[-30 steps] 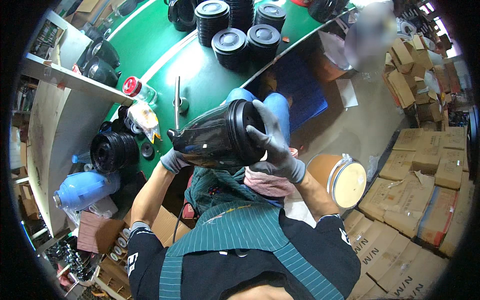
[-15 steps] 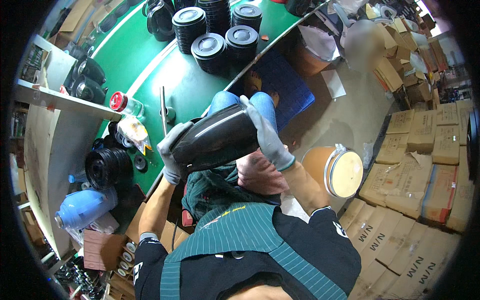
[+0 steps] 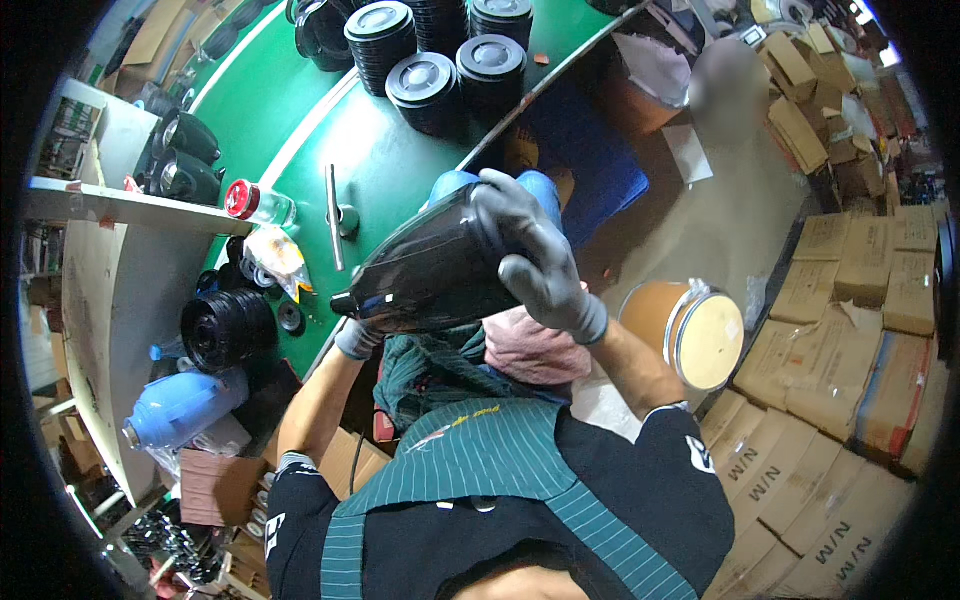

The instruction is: The person repeatedly picks up black kettle bodies, inserts a metal rod into the base, and places the assembled units on a green workbench. The person also handles a small container and wipes the kettle surfaces with a cloth.

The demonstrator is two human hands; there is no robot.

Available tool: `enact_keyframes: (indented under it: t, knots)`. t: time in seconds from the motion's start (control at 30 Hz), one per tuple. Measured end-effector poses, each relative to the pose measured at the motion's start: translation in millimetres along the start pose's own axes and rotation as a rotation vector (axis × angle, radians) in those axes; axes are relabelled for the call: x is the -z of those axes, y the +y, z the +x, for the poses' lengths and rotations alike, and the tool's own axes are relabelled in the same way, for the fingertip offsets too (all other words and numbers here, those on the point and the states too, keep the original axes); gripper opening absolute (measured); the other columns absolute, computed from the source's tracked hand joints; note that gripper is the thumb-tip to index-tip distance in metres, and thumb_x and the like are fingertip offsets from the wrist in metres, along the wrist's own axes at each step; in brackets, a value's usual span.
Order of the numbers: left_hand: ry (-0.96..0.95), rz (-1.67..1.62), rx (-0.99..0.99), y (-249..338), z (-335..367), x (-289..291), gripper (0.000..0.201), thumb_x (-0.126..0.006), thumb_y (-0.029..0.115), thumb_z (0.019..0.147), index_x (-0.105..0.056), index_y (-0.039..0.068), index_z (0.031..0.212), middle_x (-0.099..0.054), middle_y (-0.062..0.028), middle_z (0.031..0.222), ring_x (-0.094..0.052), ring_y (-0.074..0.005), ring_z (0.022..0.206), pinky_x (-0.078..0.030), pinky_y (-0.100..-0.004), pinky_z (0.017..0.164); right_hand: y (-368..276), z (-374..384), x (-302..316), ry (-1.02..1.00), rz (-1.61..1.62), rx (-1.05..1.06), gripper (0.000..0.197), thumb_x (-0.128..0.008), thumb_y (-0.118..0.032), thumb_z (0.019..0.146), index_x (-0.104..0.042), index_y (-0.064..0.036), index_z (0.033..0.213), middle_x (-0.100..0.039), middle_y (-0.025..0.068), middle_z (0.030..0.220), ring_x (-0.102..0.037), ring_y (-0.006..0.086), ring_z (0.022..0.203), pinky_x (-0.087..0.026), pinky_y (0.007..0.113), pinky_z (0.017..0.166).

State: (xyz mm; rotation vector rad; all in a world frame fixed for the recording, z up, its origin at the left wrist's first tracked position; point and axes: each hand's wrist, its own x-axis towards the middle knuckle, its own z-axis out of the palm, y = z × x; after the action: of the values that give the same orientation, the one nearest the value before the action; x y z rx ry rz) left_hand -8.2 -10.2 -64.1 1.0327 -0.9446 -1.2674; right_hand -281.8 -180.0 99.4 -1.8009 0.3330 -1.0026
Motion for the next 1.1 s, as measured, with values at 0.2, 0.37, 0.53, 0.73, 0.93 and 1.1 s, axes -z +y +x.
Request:
enact_keyframes:
  t: [0.2, 0.37, 0.53, 0.73, 0.93, 1.1]
  knots:
    - [-0.084, 1.271, -0.725, 161.0, 39.9, -50.6, 0.037, -0.075, 0.016, 0.085, -0.078, 0.004, 0.120, -0.079, -0.0176, 0.111, -0.078, -0.0341, 0.103, -0.059, -0.0520, 0.104, 33.6, -12.0, 10.7, -0.190, 0.315, -0.889, 0.063, -0.022, -0.040, 0.120, -0.042, 0.0063, 0.157, -0.051, 0.0181, 0.159, -0.057, 0.0267, 0.137, -0.036, 0.038, 0.124]
    - [0.319, 0.334, -0.006, 98.5, 3.4, 4.0, 0.051, -0.078, 0.027, 0.090, -0.072, -0.005, 0.130, -0.079, -0.0110, 0.116, -0.073, -0.0180, 0.107, -0.058, -0.0358, 0.097, 16.8, -37.6, 13.6, -0.202, 0.236, -0.469, 0.089, -0.039, -0.059, 0.111, -0.015, 0.0019, 0.171, -0.025, 0.0219, 0.175, -0.030, 0.0325, 0.159, -0.025, 0.042, 0.130]
    - [0.257, 0.342, -0.066, 88.2, -0.6, -17.7, 0.049, -0.075, 0.030, 0.092, -0.073, -0.003, 0.129, -0.079, -0.0120, 0.118, -0.075, -0.0208, 0.110, -0.057, -0.0382, 0.101, 21.7, -17.8, -9.0, -0.143, 0.116, 0.010, 0.117, -0.065, -0.072, 0.096, -0.012, -0.0015, 0.173, -0.015, 0.0232, 0.179, -0.019, 0.0378, 0.165, -0.020, 0.048, 0.132]
    - [0.080, 1.095, -0.639, 154.0, 16.0, -34.9, 0.039, -0.074, 0.020, 0.087, -0.077, 0.000, 0.120, -0.079, -0.0195, 0.111, -0.079, -0.0322, 0.106, -0.059, -0.0465, 0.103, 12.1, -7.8, -1.6, -0.150, 0.480, -1.021, 0.071, -0.028, -0.046, 0.119, -0.028, 0.0060, 0.167, -0.042, 0.0188, 0.167, -0.042, 0.0252, 0.152, -0.027, 0.038, 0.130]
    - [0.214, 0.447, -0.156, 107.6, 2.7, -24.8, 0.044, -0.076, 0.024, 0.088, -0.076, -0.005, 0.122, -0.080, -0.0149, 0.114, -0.076, -0.0219, 0.106, -0.059, -0.0371, 0.096, 2.5, -26.6, -13.2, -0.188, -0.035, -0.052, 0.117, -0.053, -0.079, 0.098, -0.008, -0.0026, 0.174, -0.009, 0.0276, 0.179, -0.009, 0.0385, 0.167, -0.011, 0.046, 0.134]
    - [-0.065, 1.234, -0.769, 165.5, 18.9, -30.3, 0.045, -0.079, 0.026, 0.082, -0.078, 0.004, 0.121, -0.080, -0.0156, 0.114, -0.078, -0.0377, 0.104, -0.060, -0.0487, 0.101, -17.8, -20.3, -27.8, -0.029, 0.185, -0.735, 0.071, -0.029, -0.052, 0.117, -0.042, 0.0019, 0.163, -0.047, 0.0199, 0.163, -0.043, 0.0276, 0.153, -0.028, 0.036, 0.130]
